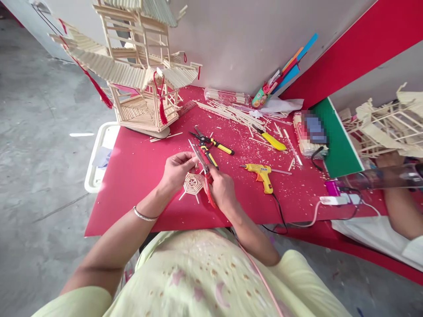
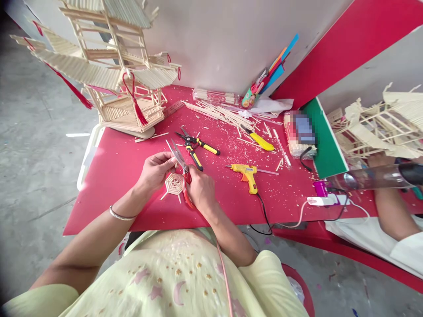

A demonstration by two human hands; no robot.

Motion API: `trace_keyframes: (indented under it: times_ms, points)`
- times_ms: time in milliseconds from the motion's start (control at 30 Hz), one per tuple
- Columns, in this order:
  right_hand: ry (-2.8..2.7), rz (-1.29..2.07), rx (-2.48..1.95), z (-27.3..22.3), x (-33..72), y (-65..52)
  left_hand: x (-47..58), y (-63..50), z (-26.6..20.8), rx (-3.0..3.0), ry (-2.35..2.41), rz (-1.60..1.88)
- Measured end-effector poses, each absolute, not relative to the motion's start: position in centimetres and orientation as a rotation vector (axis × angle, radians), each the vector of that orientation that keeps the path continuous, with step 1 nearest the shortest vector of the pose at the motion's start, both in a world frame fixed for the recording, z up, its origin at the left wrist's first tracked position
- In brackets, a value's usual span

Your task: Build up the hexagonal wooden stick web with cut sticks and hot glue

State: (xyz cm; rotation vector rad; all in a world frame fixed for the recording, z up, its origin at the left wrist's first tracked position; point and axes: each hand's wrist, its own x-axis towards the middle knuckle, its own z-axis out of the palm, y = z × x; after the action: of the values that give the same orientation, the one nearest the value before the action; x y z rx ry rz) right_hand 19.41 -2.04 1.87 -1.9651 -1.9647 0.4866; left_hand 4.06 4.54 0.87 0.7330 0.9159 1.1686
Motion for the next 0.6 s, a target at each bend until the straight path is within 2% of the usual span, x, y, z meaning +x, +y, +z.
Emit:
trace_keyframes:
  times_ms: [200, 400, 600]
  points:
    - [-1.808, 0.53, -1.961, 2.4, 20.3, -1.4, 4.1, 4.7, 1.4, 0.695, 0.913, 1.184]
    - [-1.804, 0.151, -2.189, 4.0, 24.1, 3.8, 3.2, 5.1, 1.4, 0.776, 0.934, 1.144]
    - [-1.829, 0.132, -2.344, 3.0, 26.7, 9.9, 2.6, 5.8, 0.5, 0.867, 0.986, 1.063]
